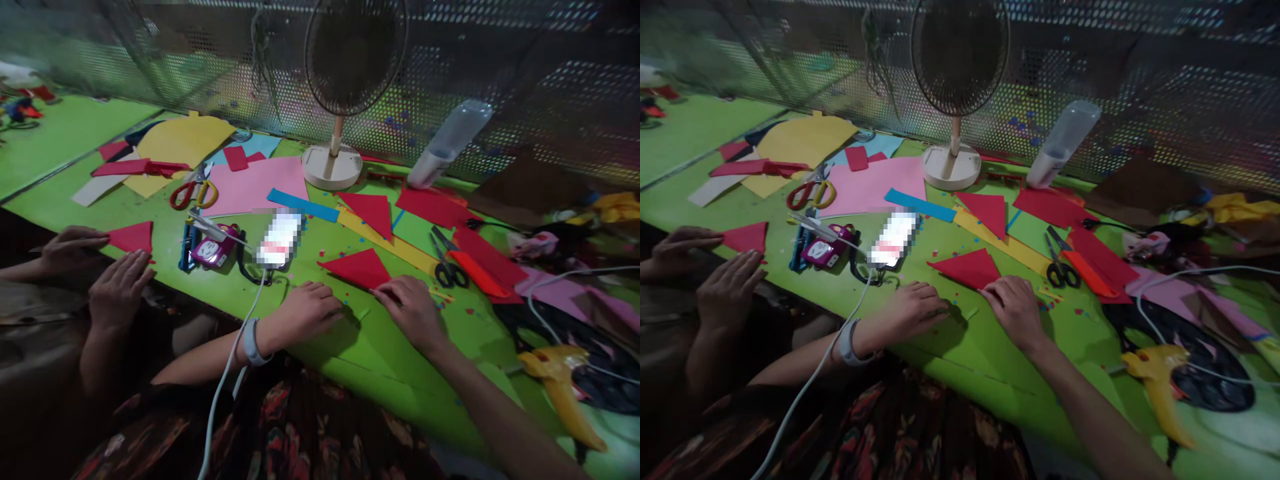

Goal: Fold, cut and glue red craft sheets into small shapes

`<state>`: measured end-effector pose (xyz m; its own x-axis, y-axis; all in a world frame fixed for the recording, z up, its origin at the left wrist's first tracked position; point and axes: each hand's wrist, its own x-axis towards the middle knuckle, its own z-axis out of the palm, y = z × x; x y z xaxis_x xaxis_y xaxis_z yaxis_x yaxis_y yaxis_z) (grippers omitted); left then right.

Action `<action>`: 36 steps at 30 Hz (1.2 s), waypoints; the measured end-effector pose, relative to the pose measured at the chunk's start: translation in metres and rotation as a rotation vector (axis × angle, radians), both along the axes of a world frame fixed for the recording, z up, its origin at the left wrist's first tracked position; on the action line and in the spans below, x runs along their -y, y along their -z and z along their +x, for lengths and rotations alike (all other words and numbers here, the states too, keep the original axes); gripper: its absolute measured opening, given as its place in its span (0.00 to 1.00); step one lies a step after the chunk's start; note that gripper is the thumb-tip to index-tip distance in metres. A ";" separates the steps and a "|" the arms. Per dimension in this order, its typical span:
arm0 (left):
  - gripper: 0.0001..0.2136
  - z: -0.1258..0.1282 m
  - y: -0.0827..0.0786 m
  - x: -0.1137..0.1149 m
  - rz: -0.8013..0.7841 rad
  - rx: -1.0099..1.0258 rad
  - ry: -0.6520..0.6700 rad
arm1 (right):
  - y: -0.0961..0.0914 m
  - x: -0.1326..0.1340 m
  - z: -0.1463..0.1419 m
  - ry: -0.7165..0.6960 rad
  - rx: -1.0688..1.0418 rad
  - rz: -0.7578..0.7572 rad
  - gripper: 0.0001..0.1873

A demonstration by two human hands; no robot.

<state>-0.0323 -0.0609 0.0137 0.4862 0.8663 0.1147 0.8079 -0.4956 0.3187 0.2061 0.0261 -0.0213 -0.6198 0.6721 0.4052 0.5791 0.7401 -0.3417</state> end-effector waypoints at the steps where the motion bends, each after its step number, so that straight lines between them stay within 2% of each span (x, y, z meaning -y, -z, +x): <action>1: 0.12 0.001 0.000 -0.002 0.010 -0.008 0.006 | 0.000 0.000 0.000 0.000 0.000 0.001 0.08; 9: 0.10 -0.002 0.007 -0.015 0.104 0.001 0.031 | -0.005 0.002 -0.002 0.012 -0.015 -0.036 0.09; 11: 0.09 -0.009 0.009 -0.017 0.145 0.050 -0.010 | -0.005 0.002 -0.002 0.002 -0.018 -0.049 0.08; 15: 0.09 -0.022 0.014 -0.031 0.225 0.089 -0.192 | -0.004 -0.001 -0.002 -0.022 -0.018 -0.042 0.09; 18: 0.12 -0.023 0.019 -0.046 0.178 0.093 -0.143 | -0.001 -0.002 -0.004 -0.030 0.001 -0.020 0.09; 22: 0.07 -0.022 0.025 -0.058 0.037 0.164 -0.069 | 0.002 -0.003 -0.005 -0.028 0.066 -0.061 0.09; 28: 0.07 -0.038 0.026 -0.054 0.009 0.229 -0.129 | -0.002 -0.006 0.003 0.014 0.087 -0.215 0.09; 36: 0.07 -0.045 0.026 -0.051 0.025 0.193 -0.131 | -0.007 -0.008 0.008 0.000 0.118 -0.212 0.09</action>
<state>-0.0770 -0.0098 -0.0122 0.3371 0.9162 0.2167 0.7907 -0.4004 0.4630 0.2140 0.0346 -0.0148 -0.6547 0.7341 0.1801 0.6241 0.6593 -0.4193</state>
